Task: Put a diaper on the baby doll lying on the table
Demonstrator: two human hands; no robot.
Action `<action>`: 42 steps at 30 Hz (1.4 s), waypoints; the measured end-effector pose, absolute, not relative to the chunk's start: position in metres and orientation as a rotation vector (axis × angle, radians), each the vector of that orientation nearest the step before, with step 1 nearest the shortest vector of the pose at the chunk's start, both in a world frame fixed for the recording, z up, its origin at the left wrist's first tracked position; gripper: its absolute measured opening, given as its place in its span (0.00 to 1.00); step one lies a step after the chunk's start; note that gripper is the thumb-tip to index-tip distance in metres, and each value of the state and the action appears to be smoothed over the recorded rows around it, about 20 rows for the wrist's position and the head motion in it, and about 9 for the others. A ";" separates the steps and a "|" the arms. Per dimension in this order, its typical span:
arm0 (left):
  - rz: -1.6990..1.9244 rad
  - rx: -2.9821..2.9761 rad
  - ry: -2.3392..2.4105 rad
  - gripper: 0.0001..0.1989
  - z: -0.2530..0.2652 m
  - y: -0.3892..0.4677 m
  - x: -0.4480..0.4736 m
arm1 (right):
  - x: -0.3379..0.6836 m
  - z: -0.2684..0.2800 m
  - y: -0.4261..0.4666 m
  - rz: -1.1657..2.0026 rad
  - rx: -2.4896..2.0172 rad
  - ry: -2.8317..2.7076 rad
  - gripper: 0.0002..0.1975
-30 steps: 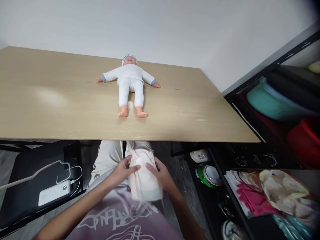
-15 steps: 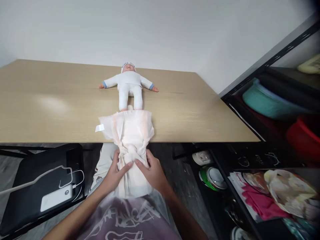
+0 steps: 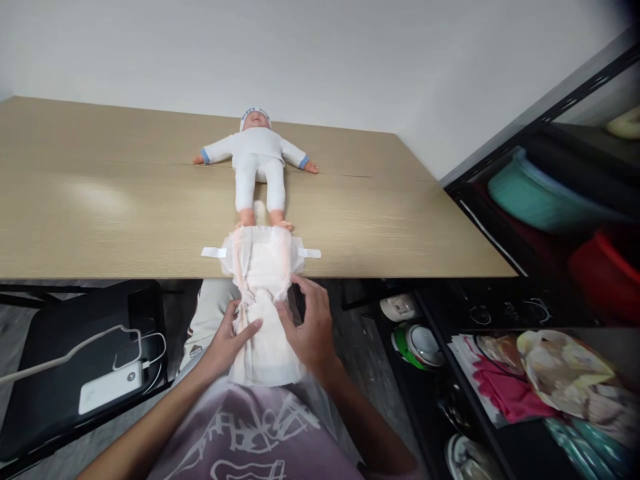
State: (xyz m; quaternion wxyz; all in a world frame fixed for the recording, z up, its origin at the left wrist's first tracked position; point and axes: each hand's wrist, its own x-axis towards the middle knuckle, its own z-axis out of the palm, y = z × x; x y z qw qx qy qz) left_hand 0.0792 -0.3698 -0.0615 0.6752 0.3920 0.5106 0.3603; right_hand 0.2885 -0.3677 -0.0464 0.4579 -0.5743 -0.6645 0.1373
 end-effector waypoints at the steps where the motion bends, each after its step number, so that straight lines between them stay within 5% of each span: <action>1: 0.808 0.903 1.148 0.37 -0.061 -0.370 0.079 | 0.285 -0.039 -0.357 0.335 -1.374 -1.726 0.27; 11: 0.493 1.426 1.161 0.40 -0.039 -0.369 0.047 | 0.255 -0.037 -0.251 0.367 -1.465 -2.313 0.42; 14: 0.337 1.769 1.244 0.34 -0.012 -0.348 0.017 | 0.255 -0.043 -0.253 0.325 -1.483 -2.321 0.41; 21: 0.604 2.473 1.348 0.18 0.043 -0.197 -0.005 | 0.255 -0.045 -0.257 0.267 -1.485 -2.303 0.40; 26: 0.253 3.064 1.198 0.52 0.036 -0.091 0.041 | 0.255 -0.047 -0.257 0.261 -1.468 -2.282 0.39; 30: -0.041 3.271 0.654 0.60 0.029 -0.063 0.071 | 0.255 -0.047 -0.260 0.276 -1.476 -2.266 0.39; 33: 0.063 3.287 0.558 0.48 0.023 -0.056 0.082 | 0.255 -0.046 -0.263 0.297 -1.486 -2.266 0.40; 37: 0.340 3.233 0.404 0.15 0.016 -0.044 0.094 | 0.256 -0.039 -0.261 0.360 -1.477 -2.304 0.41; 42: 0.557 3.020 0.264 0.17 0.039 -0.024 0.104 | 0.262 -0.032 -0.242 0.480 -1.442 -2.403 0.39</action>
